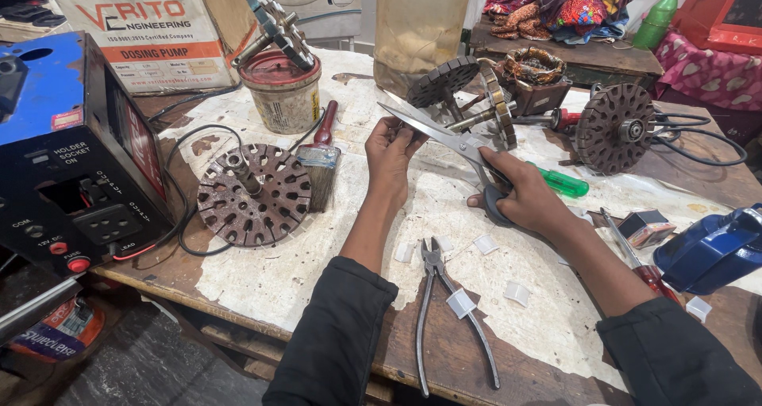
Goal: The person uses large shears to cut small white plastic pieces on a cluttered workbench. They pick up a piece, position it between the shears, and cut it, repeating the process with several pieces. The person also briefly handles a black circular motor stator part.
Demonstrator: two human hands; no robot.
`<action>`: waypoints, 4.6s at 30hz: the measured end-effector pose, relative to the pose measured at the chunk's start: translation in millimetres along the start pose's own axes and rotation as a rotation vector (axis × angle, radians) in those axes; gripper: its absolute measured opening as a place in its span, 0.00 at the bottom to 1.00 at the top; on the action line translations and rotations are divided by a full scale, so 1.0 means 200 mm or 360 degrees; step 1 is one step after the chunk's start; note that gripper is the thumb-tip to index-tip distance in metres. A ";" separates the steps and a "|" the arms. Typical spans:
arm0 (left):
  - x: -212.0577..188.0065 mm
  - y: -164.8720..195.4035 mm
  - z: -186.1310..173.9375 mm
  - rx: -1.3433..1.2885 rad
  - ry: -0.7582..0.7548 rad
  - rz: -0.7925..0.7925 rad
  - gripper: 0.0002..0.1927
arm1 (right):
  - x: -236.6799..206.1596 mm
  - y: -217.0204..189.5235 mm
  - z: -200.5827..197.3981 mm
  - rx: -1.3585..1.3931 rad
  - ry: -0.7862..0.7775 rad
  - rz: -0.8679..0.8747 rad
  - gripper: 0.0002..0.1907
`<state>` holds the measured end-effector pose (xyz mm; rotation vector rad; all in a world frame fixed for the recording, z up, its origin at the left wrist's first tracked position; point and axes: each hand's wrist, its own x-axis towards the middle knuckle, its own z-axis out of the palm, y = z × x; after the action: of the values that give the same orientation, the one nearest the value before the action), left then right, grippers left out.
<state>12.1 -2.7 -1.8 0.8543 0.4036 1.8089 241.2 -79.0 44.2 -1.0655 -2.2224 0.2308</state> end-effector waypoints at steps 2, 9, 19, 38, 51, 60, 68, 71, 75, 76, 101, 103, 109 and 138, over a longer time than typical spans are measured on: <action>0.00 0.00 0.00 0.0028 0.0011 -0.0011 0.05 | 0.00 0.00 0.00 -0.0008 -0.0013 0.0034 0.45; 0.00 0.00 0.00 -0.0002 0.0012 -0.0026 0.05 | 0.00 0.00 0.00 -0.0023 -0.0005 0.0037 0.45; 0.01 -0.01 -0.01 -0.0005 0.0017 -0.0017 0.05 | 0.00 0.00 0.00 0.0012 -0.0022 0.0079 0.46; -0.01 -0.01 0.00 0.0049 -0.0003 -0.0087 0.08 | 0.00 0.01 0.00 -0.0038 -0.0054 0.0108 0.48; -0.01 0.00 0.01 0.0023 -0.0023 -0.0087 0.07 | 0.00 0.02 0.01 -0.0008 -0.0049 0.0098 0.47; -0.02 0.03 0.02 0.0129 -0.0068 -0.0120 0.06 | 0.01 0.00 0.00 0.0004 -0.0052 0.0122 0.50; -0.02 0.02 0.02 0.0130 -0.0052 -0.0111 0.07 | 0.01 0.03 0.01 0.0004 -0.0040 0.0136 0.49; -0.02 0.01 0.02 0.0117 -0.0059 -0.0115 0.07 | 0.00 0.03 0.01 -0.0011 -0.0034 0.0122 0.49; -0.01 0.00 0.01 0.0113 -0.0070 -0.0109 0.07 | 0.00 0.03 0.01 0.0003 -0.0055 0.0146 0.48; -0.01 0.00 0.01 0.0106 -0.0076 -0.0106 0.07 | 0.00 0.03 0.00 0.0005 -0.0055 0.0149 0.48; -0.05 0.04 0.04 0.0131 -0.0157 -0.0149 0.07 | 0.00 0.02 0.01 0.0041 -0.0039 0.0162 0.48; -0.04 0.04 0.04 0.0123 -0.0163 -0.0146 0.07 | 0.00 0.02 0.01 0.0056 -0.0036 0.0159 0.49; -0.04 0.04 0.03 0.0168 -0.0182 -0.0154 0.07 | 0.01 0.02 0.02 0.0014 -0.0031 0.0176 0.50; -0.05 0.04 0.03 0.0265 -0.0196 -0.0218 0.07 | 0.01 0.00 0.02 0.0048 -0.0039 0.0241 0.51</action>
<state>13.1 -15.0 3.1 1.0224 0.5257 1.6042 237.4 -76.5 42.1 -1.2215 -2.1545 0.3436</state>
